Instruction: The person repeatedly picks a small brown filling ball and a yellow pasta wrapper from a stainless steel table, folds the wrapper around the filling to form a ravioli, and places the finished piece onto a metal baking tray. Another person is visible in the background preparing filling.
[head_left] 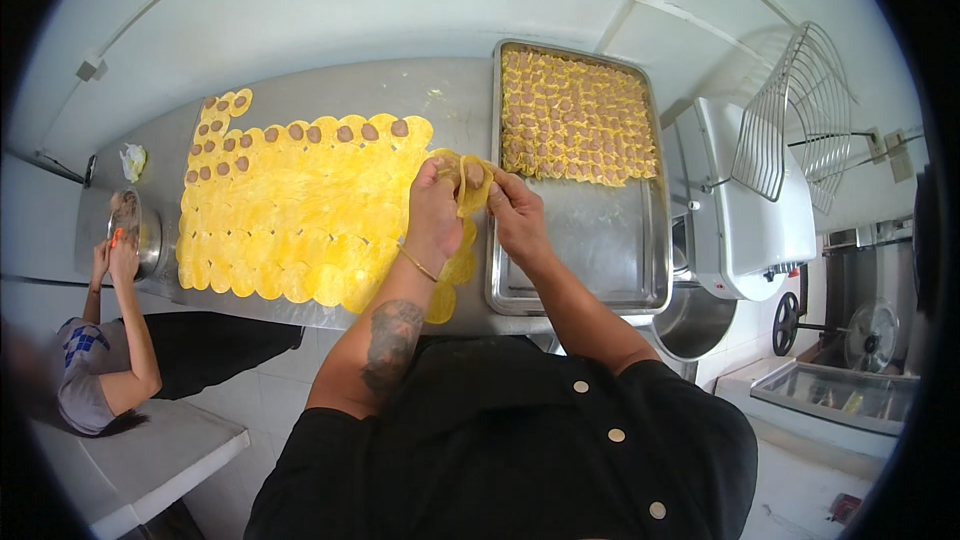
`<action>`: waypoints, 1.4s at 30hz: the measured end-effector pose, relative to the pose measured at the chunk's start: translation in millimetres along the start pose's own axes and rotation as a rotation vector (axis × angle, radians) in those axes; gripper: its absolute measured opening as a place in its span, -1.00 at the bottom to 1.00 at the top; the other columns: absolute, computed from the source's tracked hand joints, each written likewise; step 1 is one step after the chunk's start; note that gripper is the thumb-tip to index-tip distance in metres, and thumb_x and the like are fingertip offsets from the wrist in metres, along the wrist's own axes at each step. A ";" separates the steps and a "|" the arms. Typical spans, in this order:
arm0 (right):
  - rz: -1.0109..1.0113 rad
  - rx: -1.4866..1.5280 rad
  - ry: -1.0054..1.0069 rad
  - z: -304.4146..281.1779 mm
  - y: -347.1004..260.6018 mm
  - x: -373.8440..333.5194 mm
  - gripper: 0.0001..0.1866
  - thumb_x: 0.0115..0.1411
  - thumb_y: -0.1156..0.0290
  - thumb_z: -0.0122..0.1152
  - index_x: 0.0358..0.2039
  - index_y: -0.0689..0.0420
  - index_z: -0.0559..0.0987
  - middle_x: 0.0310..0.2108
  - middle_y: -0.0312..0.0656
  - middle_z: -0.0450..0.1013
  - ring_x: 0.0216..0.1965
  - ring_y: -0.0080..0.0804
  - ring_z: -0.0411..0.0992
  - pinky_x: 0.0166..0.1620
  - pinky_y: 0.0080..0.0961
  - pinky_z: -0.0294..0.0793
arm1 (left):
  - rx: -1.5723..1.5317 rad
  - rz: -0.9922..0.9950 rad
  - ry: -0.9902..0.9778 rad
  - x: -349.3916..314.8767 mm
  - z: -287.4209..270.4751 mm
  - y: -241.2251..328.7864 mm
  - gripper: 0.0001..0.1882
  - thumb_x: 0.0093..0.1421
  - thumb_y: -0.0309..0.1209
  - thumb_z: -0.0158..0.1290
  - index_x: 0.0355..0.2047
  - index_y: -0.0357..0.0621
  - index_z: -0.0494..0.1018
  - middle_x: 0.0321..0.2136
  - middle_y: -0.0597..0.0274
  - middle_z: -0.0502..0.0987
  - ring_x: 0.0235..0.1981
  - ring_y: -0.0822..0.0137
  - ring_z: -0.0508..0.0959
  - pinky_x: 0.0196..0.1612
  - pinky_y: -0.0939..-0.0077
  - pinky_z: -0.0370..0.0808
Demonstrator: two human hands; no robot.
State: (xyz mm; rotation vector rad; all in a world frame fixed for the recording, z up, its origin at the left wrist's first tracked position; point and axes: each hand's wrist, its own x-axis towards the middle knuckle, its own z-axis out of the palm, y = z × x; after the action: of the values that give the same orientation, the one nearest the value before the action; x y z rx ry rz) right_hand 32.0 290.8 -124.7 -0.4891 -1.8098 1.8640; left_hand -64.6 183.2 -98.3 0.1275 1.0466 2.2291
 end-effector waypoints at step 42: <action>-0.604 -0.542 0.048 103.5 -154.4 -146.0 -0.89 0.25 0.45 0.31 -0.25 0.20 0.61 -0.42 -0.35 0.50 -0.41 -0.61 0.44 -0.34 -0.55 0.43 | 0.037 0.118 -0.502 -169.0 -52.7 133.3 -0.86 0.42 -0.60 0.02 -0.05 -0.24 0.48 -0.01 0.08 0.60 -0.09 0.36 0.61 -0.02 0.49 0.60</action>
State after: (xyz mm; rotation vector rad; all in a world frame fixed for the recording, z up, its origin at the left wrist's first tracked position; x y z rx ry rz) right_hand 106.9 121.9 22.7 -0.1284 -2.1207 0.9533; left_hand -22.1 -14.5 -7.7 0.7399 0.8149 2.1160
